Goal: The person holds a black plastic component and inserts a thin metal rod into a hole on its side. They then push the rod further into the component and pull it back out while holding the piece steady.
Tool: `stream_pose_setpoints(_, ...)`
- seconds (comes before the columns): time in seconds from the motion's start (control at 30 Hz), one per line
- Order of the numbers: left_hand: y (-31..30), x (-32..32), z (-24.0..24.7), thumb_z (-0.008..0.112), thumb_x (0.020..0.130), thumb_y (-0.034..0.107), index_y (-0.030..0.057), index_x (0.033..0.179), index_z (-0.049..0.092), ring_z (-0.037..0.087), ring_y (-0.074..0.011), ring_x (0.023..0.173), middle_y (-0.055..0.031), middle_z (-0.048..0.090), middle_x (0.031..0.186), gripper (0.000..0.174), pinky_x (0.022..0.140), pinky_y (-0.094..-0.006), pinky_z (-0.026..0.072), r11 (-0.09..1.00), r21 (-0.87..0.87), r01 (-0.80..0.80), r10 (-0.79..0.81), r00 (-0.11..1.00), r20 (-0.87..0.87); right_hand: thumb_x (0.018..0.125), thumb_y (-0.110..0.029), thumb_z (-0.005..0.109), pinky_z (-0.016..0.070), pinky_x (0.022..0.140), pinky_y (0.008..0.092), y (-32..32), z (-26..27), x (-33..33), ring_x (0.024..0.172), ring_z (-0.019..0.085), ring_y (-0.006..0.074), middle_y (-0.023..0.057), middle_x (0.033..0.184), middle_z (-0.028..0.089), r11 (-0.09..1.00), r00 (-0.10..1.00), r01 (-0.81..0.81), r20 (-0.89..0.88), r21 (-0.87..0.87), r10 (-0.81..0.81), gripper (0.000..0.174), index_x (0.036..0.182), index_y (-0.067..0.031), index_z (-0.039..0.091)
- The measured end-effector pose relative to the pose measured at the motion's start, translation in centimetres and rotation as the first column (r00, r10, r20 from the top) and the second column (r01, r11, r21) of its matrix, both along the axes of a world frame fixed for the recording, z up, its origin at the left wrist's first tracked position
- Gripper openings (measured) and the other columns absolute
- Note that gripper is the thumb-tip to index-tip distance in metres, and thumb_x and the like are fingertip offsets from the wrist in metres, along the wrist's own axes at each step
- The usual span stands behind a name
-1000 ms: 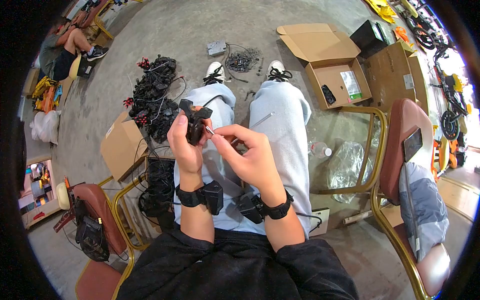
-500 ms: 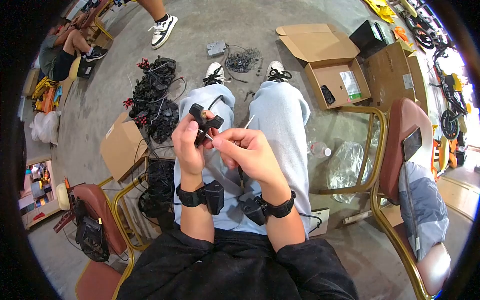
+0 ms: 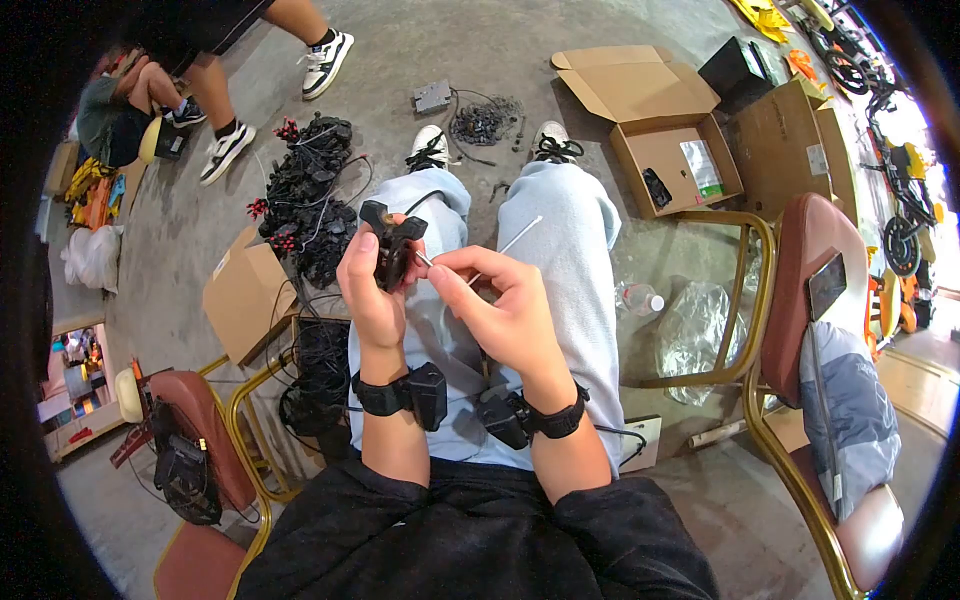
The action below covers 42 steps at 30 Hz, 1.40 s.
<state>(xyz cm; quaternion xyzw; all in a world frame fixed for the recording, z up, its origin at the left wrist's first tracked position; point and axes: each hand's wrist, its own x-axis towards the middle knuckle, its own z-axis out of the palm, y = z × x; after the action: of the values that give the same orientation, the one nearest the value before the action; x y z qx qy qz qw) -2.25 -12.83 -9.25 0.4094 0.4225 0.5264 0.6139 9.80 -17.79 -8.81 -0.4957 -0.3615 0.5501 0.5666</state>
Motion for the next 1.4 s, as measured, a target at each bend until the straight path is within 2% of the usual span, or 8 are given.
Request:
stream_pose_setpoints(0.2,-0.1,0.0,0.2,0.04,0.085,0.03,0.0016,0.093,0.058,0.042,-0.0044,0.053,-0.0041,0.057,0.068,0.034,0.048,-0.0178,0.0316,0.997,0.052,0.064,-0.06,0.995,-0.081,0.085,-0.015,0.06,0.0288,0.046,0.0177,0.1,-0.5,0.0,0.051,0.04,0.0018,-0.004,0.06,0.05,0.978,0.959,-0.196,-0.223,-0.076,0.175,0.016,0.087,0.0001,0.065)
stream_pose_setpoints(0.4,-0.1,-0.4,0.1,0.037,0.084,0.036,-0.002,0.092,0.055,0.05,-0.011,0.061,-0.0074,0.055,0.071,0.042,0.054,-0.0211,0.0375,0.987,0.082,0.138,-0.123,0.978,-0.171,0.086,-0.016,0.057,0.0265,0.045,0.019,0.2,-0.2,0.5,0.049,0.036,0.0035,-0.0042,0.057,0.046,0.959,0.873,-0.255,-0.456,-0.124,0.173,0.019,0.086,0.0017,0.064)
stream_pose_setpoints(0.53,-0.1,-0.4,0.2,0.037,0.084,0.035,-0.0022,0.091,0.055,0.05,-0.011,0.063,-0.0073,0.055,0.071,0.042,0.056,-0.0212,0.0382,0.986,0.085,0.141,-0.125,0.978,-0.167,0.086,-0.016,0.058,0.0267,0.045,0.0189,0.2,-0.3,0.6,0.049,0.037,0.0034,-0.0044,0.057,0.046,0.962,0.857,-0.247,-0.49,-0.117,0.16,0.02,0.086,0.0022,0.064)
stream_pose_setpoints(0.73,0.0,-0.4,0.2,0.038,0.083,0.035,-0.0031,0.09,0.055,0.05,-0.0112,0.062,-0.0074,0.056,0.071,0.042,0.056,-0.0215,0.0387,0.991,0.039,0.13,-0.124,0.985,-0.119,0.086,-0.015,0.058,0.0263,0.045,0.0184,0.2,-0.6,0.1,0.048,0.036,0.0033,-0.0039,0.057,0.046,0.979,0.949,-0.201,-0.255,-0.042,0.185,0.019,0.085,0.0025,0.064)
stream_pose_setpoints(0.9,0.0,-0.3,0.1,0.041,0.084,0.026,-0.0011,0.09,0.058,0.046,-0.0058,0.057,-0.0044,0.057,0.069,0.032,0.051,-0.0184,0.034,0.979,0.109,0.17,-0.154,0.978,-0.14,0.086,-0.013,0.058,0.0268,0.043,0.0184,0.2,-0.3,1.2,0.047,0.037,0.0031,-0.0026,0.059,0.051,0.941,0.768,-0.314,-0.616,-0.123,0.176,0.017,0.085,0.0038,0.063)
stream_pose_setpoints(1.0,-0.1,-0.3,0.3,0.042,0.084,0.025,-0.0014,0.09,0.058,0.047,-0.0065,0.059,-0.0042,0.058,0.071,0.032,0.052,-0.0191,0.0341,0.978,0.107,0.179,-0.162,0.976,-0.146,0.084,-0.01,0.056,0.0216,0.041,0.0199,0.2,0.4,0.8,0.042,0.029,0.0027,-0.0047,0.049,0.038,0.944,0.814,-0.261,-0.572,-0.203,0.102,0.017,0.081,0.0058,0.061)
stream_pose_setpoints(1.23,-0.2,-0.3,0.3,0.042,0.083,0.026,-0.0015,0.09,0.058,0.049,-0.0071,0.061,-0.0044,0.058,0.073,0.032,0.053,-0.0194,0.0343,0.983,0.089,0.158,-0.145,0.98,-0.135,0.085,-0.012,0.058,0.0272,0.043,0.0185,0.2,-0.2,1.1,0.046,0.035,0.0031,-0.0027,0.058,0.05,0.944,0.804,-0.288,-0.575,-0.161,0.147,0.018,0.084,0.0047,0.062)
stream_pose_setpoints(1.4,-0.1,-0.4,0.3,0.041,0.084,0.026,-0.0017,0.09,0.058,0.049,-0.0071,0.063,-0.004,0.057,0.074,0.034,0.054,-0.0196,0.0346,0.973,0.115,0.203,-0.188,0.974,-0.128,0.086,-0.013,0.056,0.0257,0.042,0.0188,0.2,-0.6,1.3,0.044,0.033,0.0032,-0.0054,0.051,0.04,0.907,0.636,-0.399,-0.753,-0.135,0.168,0.018,0.084,0.0047,0.062)
